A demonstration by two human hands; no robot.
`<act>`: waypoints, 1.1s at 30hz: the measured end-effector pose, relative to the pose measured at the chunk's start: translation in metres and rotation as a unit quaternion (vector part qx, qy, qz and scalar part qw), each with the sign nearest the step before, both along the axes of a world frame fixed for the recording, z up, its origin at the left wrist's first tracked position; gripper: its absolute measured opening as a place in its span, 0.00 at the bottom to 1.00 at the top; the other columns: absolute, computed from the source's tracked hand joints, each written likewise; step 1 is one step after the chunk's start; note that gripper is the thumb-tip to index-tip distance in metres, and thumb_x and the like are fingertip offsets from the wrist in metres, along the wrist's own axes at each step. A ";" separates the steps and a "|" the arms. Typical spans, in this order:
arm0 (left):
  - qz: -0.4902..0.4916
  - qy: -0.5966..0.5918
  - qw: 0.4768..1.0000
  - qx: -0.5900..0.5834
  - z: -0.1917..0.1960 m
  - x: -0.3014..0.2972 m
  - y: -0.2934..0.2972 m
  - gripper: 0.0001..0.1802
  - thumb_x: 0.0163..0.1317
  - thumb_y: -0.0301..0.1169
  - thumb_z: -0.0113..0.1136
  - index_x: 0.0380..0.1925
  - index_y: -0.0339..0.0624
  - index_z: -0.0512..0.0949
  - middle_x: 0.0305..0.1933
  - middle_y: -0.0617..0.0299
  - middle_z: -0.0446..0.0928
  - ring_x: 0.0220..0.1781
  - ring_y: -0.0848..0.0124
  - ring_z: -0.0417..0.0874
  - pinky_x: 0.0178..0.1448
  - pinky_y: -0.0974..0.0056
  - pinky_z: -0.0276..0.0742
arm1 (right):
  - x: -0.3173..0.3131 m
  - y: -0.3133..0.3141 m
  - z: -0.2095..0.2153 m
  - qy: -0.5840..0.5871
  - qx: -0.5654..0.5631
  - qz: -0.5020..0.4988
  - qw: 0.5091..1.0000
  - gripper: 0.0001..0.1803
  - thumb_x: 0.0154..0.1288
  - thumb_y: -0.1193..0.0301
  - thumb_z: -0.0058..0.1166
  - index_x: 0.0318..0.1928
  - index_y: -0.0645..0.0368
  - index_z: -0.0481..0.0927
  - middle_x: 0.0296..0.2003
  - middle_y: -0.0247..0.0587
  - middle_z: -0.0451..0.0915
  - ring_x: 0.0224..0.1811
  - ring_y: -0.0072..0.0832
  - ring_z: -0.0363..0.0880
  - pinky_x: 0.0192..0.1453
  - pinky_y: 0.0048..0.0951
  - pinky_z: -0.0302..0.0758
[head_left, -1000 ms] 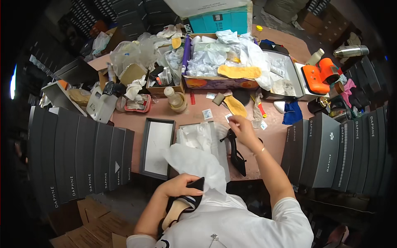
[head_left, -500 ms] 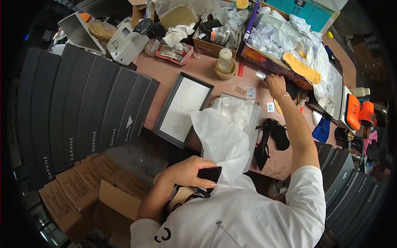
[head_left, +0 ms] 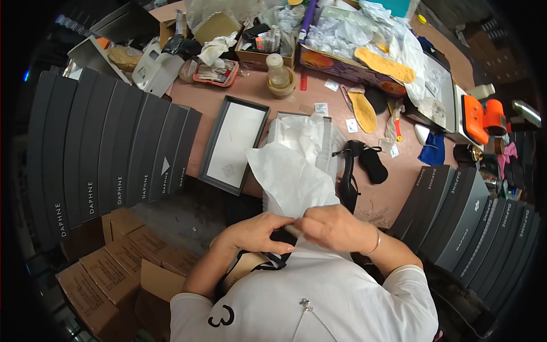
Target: Packing finished high-heel shoes into boxes with tissue paper and labels.
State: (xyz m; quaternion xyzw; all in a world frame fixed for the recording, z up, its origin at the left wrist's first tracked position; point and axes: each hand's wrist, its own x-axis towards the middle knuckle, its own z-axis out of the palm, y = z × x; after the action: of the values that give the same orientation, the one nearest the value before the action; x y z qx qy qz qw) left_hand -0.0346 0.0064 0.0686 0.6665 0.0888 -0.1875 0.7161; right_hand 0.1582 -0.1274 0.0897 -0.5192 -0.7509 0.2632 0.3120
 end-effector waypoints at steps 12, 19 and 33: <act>-0.060 0.021 0.998 0.028 0.035 0.011 -0.017 0.19 0.47 0.36 0.71 0.35 0.36 0.78 0.29 0.60 0.78 0.30 0.74 0.77 0.36 0.69 0.74 | 0.023 -0.046 -0.030 -0.058 -0.023 -0.020 0.998 0.08 0.56 0.73 0.56 0.37 0.59 0.74 0.27 0.40 0.71 0.28 0.37 0.76 0.32 0.35 0.74; -0.038 -0.047 0.994 0.087 0.030 0.012 -0.019 0.19 0.46 0.35 0.71 0.35 0.36 0.78 0.29 0.60 0.78 0.29 0.71 0.77 0.35 0.69 0.73 | 0.009 -0.043 0.021 0.086 0.018 -0.022 0.996 0.09 0.57 0.74 0.54 0.40 0.58 0.74 0.29 0.42 0.71 0.29 0.37 0.76 0.31 0.36 0.73; -0.009 -0.023 0.997 0.077 0.035 0.008 -0.022 0.20 0.45 0.35 0.71 0.35 0.35 0.78 0.29 0.58 0.79 0.29 0.70 0.79 0.36 0.69 0.74 | 0.018 -0.053 0.000 0.097 -0.081 -0.038 0.991 0.08 0.59 0.74 0.57 0.36 0.61 0.73 0.28 0.43 0.74 0.27 0.41 0.77 0.30 0.36 0.74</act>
State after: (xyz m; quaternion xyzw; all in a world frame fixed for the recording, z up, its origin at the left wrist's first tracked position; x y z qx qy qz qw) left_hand -0.0262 -0.0161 0.1034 0.7246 0.0805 -0.1711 0.6627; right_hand 0.1766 -0.1801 0.0895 -0.5428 -0.6731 0.3606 0.3497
